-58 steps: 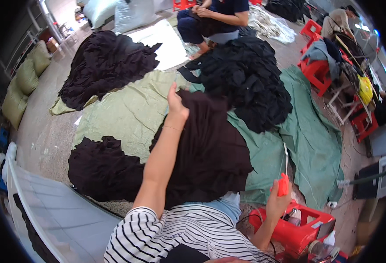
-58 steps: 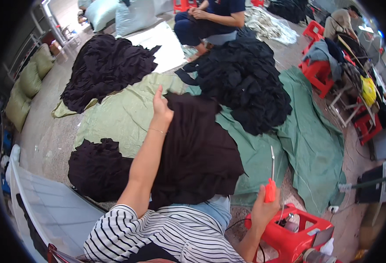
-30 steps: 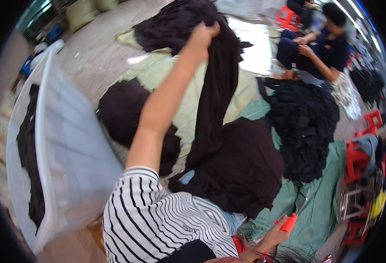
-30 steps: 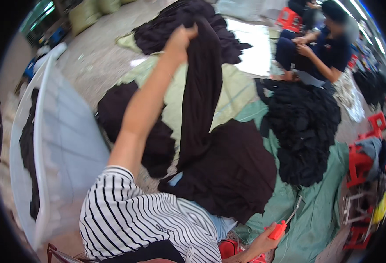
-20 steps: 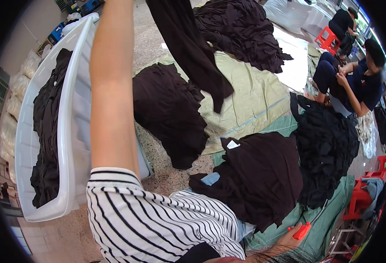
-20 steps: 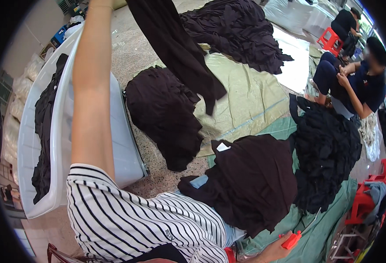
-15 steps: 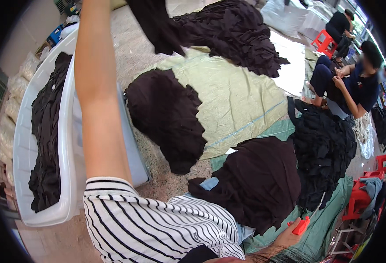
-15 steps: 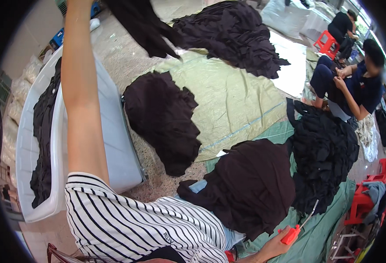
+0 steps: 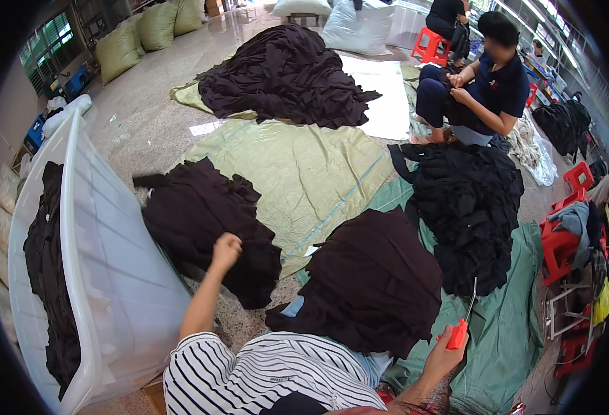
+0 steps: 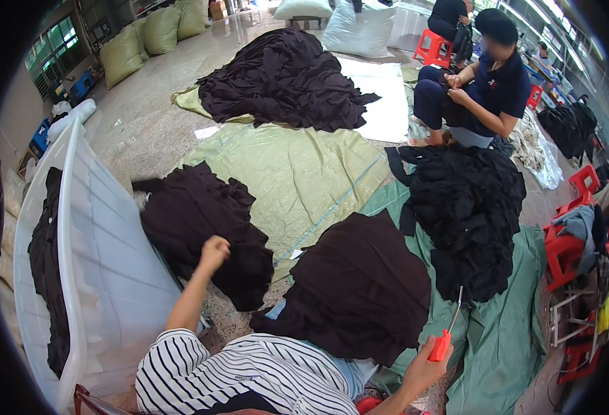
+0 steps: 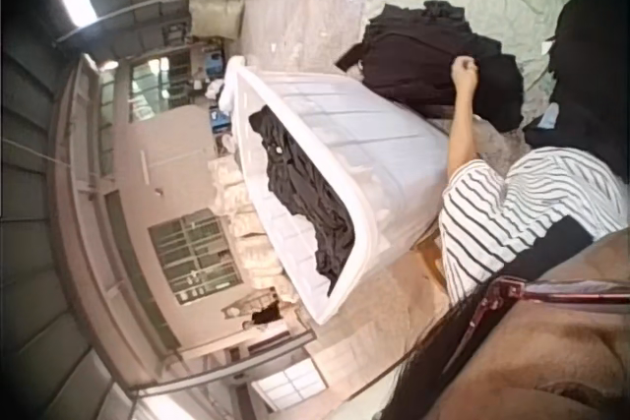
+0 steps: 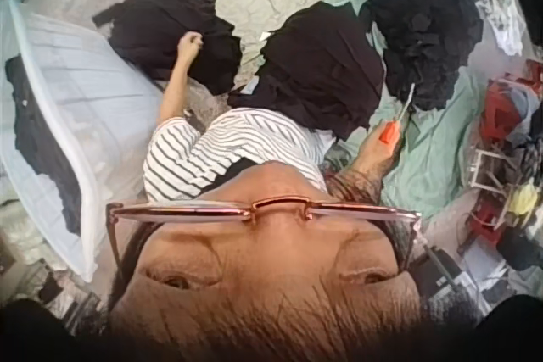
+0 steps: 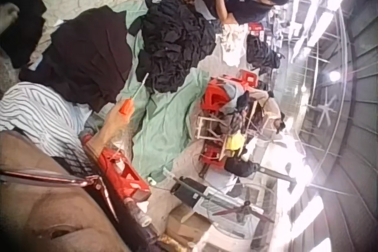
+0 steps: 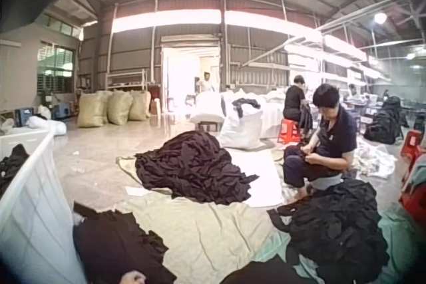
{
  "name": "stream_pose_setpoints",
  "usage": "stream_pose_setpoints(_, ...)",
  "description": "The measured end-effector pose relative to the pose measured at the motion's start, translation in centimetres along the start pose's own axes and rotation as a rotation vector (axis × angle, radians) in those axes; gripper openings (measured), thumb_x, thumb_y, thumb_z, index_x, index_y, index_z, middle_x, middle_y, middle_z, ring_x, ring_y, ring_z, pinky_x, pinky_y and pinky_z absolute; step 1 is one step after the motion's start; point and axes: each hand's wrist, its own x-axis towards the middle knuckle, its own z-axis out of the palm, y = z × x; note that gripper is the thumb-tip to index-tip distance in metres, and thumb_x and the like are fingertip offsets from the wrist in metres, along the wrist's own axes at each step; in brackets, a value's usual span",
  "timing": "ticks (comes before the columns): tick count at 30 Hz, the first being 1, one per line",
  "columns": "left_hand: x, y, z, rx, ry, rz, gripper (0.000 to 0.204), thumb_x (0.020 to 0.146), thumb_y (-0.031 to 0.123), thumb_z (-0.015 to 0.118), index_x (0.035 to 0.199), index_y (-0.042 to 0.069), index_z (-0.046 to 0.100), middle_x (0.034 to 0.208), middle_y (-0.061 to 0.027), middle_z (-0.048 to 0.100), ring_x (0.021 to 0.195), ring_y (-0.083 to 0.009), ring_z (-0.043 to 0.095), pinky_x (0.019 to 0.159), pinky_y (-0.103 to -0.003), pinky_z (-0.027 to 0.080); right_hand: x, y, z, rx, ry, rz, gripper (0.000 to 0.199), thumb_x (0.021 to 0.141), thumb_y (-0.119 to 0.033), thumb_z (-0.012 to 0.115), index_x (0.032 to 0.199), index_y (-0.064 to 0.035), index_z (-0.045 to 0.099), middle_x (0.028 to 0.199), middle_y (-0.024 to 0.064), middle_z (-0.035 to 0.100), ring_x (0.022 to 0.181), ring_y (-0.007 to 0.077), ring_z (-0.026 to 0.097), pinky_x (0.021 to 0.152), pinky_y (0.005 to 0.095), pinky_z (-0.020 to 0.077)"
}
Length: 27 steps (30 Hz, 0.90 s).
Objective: Trimming loose threads from black fabric pieces using a pair of scissors.
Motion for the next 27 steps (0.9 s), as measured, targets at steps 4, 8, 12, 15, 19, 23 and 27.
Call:
stream_pose_setpoints(4, -3.4, 7.7, 8.0, -0.229, -0.304, 0.078, 0.012, 0.092, 0.01, 0.065, 0.091, -0.002, 0.068, 0.073, -0.0037, 0.067, 0.064, -0.0104, 0.064, 0.058, -0.026, 0.052, -0.3, 1.0, -0.4, 0.048, 0.041, 0.001, 0.028, 0.097, -0.023, 0.065, 0.111, -0.0005, 0.058, 0.074, 0.0083, 0.062, 0.064, 0.0177, 0.06, 0.059, 0.0324, 0.0473)
stream_pose_setpoints(8, -8.1, 27.1, 8.1, -0.779, -0.383, 0.476, 0.014, 0.097, 0.01, 0.062, 0.1, -0.003, 0.066, 0.093, -0.0095, 0.068, 0.081, -0.0107, 0.064, 0.076, -0.026, 0.052, -0.7, 1.2, -0.6, 0.021, 0.045, 0.015, 0.027, 0.097, -0.022, 0.065, 0.111, 0.0003, 0.058, 0.075, 0.0088, 0.062, 0.065, 0.0177, 0.06, 0.059, 0.0323, 0.0474)
stream_pose_setpoints(12, -15.2, 36.6, 3.5, -1.277, -0.578, 1.26, 0.02, 0.099, 0.015, 0.059, 0.106, -0.002, 0.066, 0.11, -0.023, 0.066, 0.096, -0.0353, 0.065, 0.09, -0.05, 0.054, -1.2, 0.4, 0.3, 0.047, 0.01, -0.009, 0.027, 0.097, -0.021, 0.065, 0.11, 0.0012, 0.058, 0.075, 0.0091, 0.062, 0.065, 0.0175, 0.06, 0.059, 0.0323, 0.0474)
stream_pose_setpoints(15, -18.9, 41.5, 2.7, -1.674, -0.593, 1.381, 0.021, 0.098, 0.022, 0.063, 0.098, 0.001, 0.067, 0.105, -0.024, 0.067, 0.097, -0.0397, 0.066, 0.087, -0.055, 0.054, -1.6, 0.9, 0.1, 0.038, 0.038, 0.019, 0.026, 0.097, -0.021, 0.065, 0.109, 0.0013, 0.058, 0.075, 0.0093, 0.061, 0.066, 0.0178, 0.059, 0.06, 0.0324, 0.0475)
stream_pose_setpoints(19, -20.0, 43.4, 1.5, -1.656, -0.714, 1.265, 0.019, 0.091, 0.008, 0.071, 0.109, 0.006, 0.068, 0.111, -0.0113, 0.069, 0.106, -0.0283, 0.064, 0.098, -0.045, 0.053, -1.5, 0.9, -0.1, 0.073, 0.02, 0.056, 0.026, 0.097, -0.021, 0.065, 0.106, 0.0015, 0.058, 0.075, 0.0092, 0.061, 0.065, 0.0183, 0.057, 0.061, 0.0326, 0.0473)
stream_pose_setpoints(23, -21.0, 44.8, 1.9, -1.71, -0.624, 1.145, 0.009, 0.089, 0.006, 0.072, 0.087, 0.006, 0.064, 0.098, -0.0086, 0.068, 0.093, -0.0256, 0.064, 0.093, -0.043, 0.055, -1.6, 1.0, -0.4, -0.035, 0.053, 0.04, 0.027, 0.097, -0.022, 0.066, 0.106, 0.0018, 0.058, 0.074, 0.009, 0.061, 0.065, 0.0181, 0.058, 0.061, 0.0331, 0.0473)
stream_pose_setpoints(27, -22.0, 44.9, 1.8, -1.681, -0.501, 1.143, 0.017, 0.089, 0.005, 0.071, 0.079, 0.008, 0.059, 0.091, -0.0081, 0.066, 0.087, -0.0238, 0.063, 0.086, -0.039, 0.056, -1.7, -2.4, 0.7, -0.035, -0.044, 0.043, 0.027, 0.096, -0.023, 0.066, 0.109, 0.0005, 0.059, 0.074, 0.0097, 0.062, 0.066, 0.0194, 0.06, 0.061, 0.0343, 0.0477)
